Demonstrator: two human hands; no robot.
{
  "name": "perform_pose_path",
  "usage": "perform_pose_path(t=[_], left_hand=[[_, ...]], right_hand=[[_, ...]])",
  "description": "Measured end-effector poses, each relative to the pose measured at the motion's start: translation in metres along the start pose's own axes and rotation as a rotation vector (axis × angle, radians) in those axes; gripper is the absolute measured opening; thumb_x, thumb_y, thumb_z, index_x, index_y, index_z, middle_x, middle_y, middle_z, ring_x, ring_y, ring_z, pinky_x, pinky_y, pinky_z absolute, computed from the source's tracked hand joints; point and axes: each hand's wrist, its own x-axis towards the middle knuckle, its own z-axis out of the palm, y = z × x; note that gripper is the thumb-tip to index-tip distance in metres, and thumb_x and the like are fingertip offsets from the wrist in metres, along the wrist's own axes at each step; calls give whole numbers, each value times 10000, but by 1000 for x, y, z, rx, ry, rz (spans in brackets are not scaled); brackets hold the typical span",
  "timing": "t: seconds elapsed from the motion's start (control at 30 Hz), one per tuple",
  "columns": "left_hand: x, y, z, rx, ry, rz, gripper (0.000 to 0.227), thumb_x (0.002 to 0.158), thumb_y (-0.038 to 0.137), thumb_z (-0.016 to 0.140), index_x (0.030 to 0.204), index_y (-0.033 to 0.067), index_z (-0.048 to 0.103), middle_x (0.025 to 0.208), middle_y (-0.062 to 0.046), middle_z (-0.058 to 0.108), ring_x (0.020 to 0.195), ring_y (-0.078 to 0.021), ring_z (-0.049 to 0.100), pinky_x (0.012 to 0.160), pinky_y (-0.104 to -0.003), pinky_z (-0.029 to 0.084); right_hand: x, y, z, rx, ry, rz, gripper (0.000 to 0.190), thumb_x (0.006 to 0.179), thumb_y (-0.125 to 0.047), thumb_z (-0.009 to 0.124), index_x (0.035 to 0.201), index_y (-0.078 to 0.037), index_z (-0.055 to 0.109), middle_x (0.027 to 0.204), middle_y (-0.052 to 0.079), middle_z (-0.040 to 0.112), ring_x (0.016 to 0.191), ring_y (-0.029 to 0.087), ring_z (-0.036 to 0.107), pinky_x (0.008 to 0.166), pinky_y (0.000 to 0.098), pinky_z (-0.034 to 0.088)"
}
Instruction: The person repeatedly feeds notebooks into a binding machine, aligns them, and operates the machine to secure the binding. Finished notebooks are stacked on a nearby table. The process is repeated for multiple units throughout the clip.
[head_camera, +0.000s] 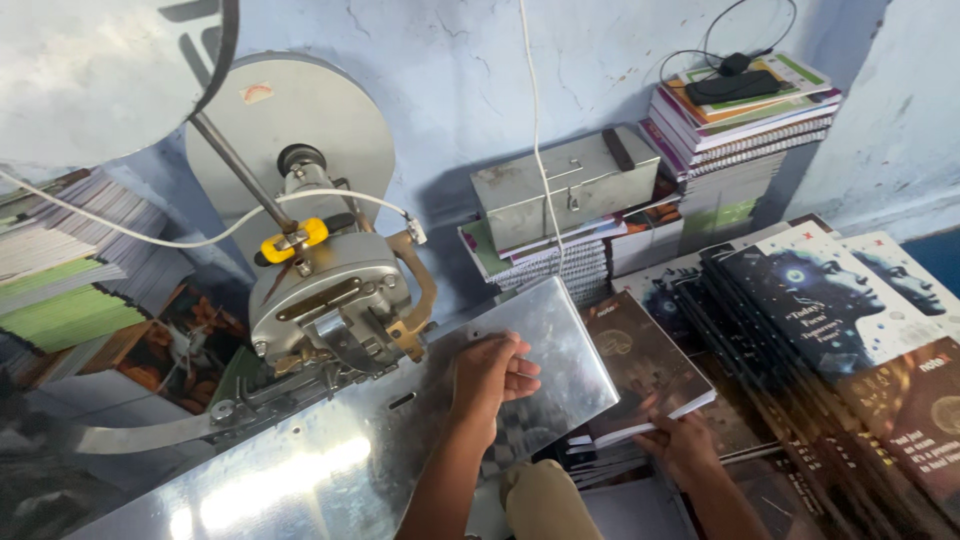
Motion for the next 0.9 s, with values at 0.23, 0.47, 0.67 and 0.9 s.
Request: perform_pose_path(t=[0.23, 0.47, 0.67, 0.9], left_hand=[[1, -1, -1, 10, -6, 9, 383, 934, 346, 630, 1022, -16, 718, 791, -142, 743, 615, -215, 716, 616, -343, 613], [-2, 1, 0, -4, -19, 5, 386, 940, 344, 629, 1011, -25, 720, 780, -143, 740, 607, -211, 718, 604, -339, 610], [1, -3, -3, -21, -26, 11, 361, 933, 322, 633, 1001, -24, 711, 776, -143, 736, 612, -211, 718, 602, -337, 609], [1, -4, -1, -25, -24, 30, 331, 931, 309, 633, 1001, -7, 706, 775, -140, 736, 604, -211, 710, 584, -324, 584]], right_hand=[[30, 20, 14, -11, -25, 43, 277, 1013, -67, 527, 1276, 16, 528, 1138, 218, 639, 1004, 360, 687, 902, 479, 575], [50, 22, 7, -332, -43, 277, 533, 993, -220, 694, 1415, -62, 410, 1260, 214, 521, 1234, 427, 541, 1021, 563, 517], [54, 22, -27, -1016, -117, -91, 570, 860, -181, 750, 1403, -102, 591, 1334, 159, 591, 1204, 304, 626, 989, 457, 568], [58, -10, -26, -379, -116, -238, 456, 970, -127, 571, 1419, -62, 531, 1405, 92, 599, 1225, 223, 611, 1007, 412, 519]])
